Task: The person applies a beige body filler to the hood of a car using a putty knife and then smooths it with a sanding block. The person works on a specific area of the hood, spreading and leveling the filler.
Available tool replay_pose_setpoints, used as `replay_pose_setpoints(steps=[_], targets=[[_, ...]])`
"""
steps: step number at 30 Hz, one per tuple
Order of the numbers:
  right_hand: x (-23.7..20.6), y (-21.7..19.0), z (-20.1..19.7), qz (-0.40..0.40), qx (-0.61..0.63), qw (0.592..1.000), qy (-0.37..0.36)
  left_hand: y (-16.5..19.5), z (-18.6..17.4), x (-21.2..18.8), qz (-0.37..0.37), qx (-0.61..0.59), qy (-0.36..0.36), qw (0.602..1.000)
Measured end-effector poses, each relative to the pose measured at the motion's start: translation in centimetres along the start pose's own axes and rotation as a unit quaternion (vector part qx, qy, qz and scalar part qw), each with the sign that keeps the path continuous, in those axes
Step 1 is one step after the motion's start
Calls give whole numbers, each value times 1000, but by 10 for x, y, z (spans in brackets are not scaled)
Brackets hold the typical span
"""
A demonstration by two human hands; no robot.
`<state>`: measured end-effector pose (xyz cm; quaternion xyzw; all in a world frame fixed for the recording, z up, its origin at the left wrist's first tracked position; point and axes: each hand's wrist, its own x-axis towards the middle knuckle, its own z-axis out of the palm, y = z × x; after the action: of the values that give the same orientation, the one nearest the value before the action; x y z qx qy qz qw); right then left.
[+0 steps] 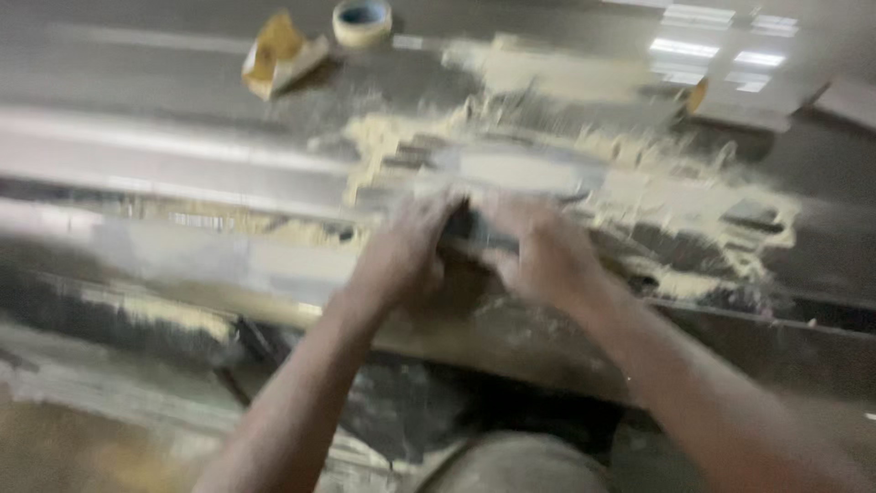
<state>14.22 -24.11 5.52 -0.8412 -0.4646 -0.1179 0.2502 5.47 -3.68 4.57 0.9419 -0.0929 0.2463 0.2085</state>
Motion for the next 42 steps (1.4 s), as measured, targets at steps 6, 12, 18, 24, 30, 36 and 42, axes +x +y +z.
replay_pose_setpoints(steps=[6, 12, 18, 24, 30, 36, 42], targets=[[7, -5, -6, -29, 9, 999, 14, 6, -6, 3, -28, 9, -7, 1000], [15, -12, -16, -34, 13, 999, 6, 8, -15, 15, -65, -45, -42, 996], [17, -11, -17, -12, 23, 999, -21, 12, -18, 9, -27, -4, -20, 999], [15, -6, -21, 24, 26, 998, -57, 10, -21, 13, -71, -55, -45, 995], [13, -7, -19, -18, 9, 999, -31, 23, -27, 10, -100, -51, -58, 992], [21, -7, -18, 23, 38, 998, -36, 7, -22, 18, -108, -61, -51, 991], [16, -16, -25, 22, 46, 997, -61, 15, -25, 9, -74, -59, -47, 994]])
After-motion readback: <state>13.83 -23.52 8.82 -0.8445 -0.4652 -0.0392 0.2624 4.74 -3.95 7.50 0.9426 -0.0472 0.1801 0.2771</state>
